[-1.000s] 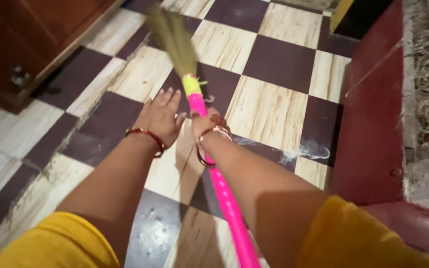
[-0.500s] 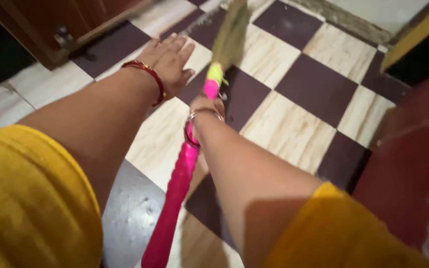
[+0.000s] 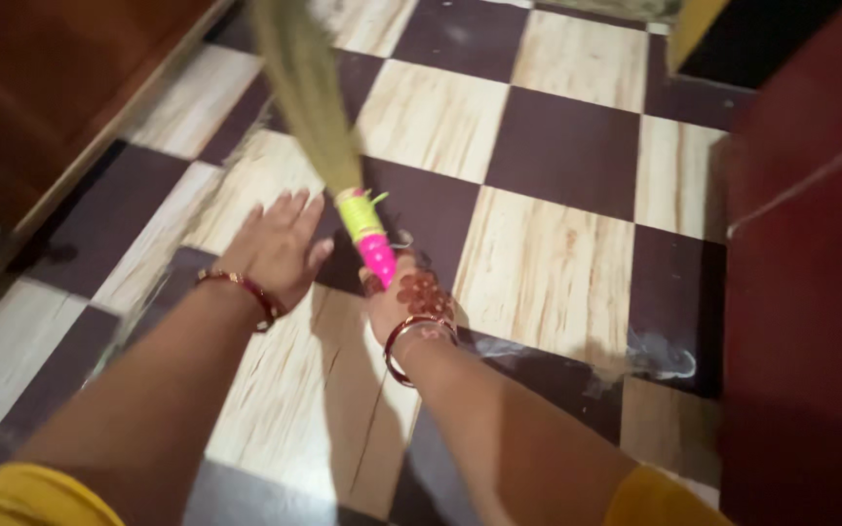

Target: The person sweeps debris from a tiled floor toward a doorway using a grass broom.

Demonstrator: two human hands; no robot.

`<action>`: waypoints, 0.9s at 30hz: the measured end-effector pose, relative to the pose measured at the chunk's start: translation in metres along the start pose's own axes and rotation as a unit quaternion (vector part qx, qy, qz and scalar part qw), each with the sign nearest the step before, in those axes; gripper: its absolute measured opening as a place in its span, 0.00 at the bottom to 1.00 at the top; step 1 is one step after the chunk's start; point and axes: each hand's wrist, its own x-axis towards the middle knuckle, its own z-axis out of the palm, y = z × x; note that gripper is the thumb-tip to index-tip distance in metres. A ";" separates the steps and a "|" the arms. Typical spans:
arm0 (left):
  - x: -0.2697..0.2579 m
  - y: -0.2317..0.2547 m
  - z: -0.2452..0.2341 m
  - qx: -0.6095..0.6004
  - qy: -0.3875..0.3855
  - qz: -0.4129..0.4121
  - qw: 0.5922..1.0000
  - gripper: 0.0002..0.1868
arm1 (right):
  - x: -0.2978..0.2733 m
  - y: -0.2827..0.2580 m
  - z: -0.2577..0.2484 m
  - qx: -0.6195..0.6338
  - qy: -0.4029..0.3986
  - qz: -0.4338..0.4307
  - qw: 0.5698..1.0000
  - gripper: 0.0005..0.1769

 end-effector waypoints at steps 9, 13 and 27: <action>0.071 0.023 0.049 -0.021 0.000 0.064 0.998 0.36 | 0.011 0.047 -0.011 -0.160 -0.092 -0.029 0.982 0.27; 0.079 0.029 0.057 -0.035 -0.012 0.063 0.997 0.35 | 0.035 0.064 -0.006 -0.066 -0.065 0.084 0.992 0.28; 0.079 0.012 0.066 -0.046 0.007 0.055 0.997 0.35 | 0.050 0.042 0.034 0.203 0.201 0.153 0.946 0.23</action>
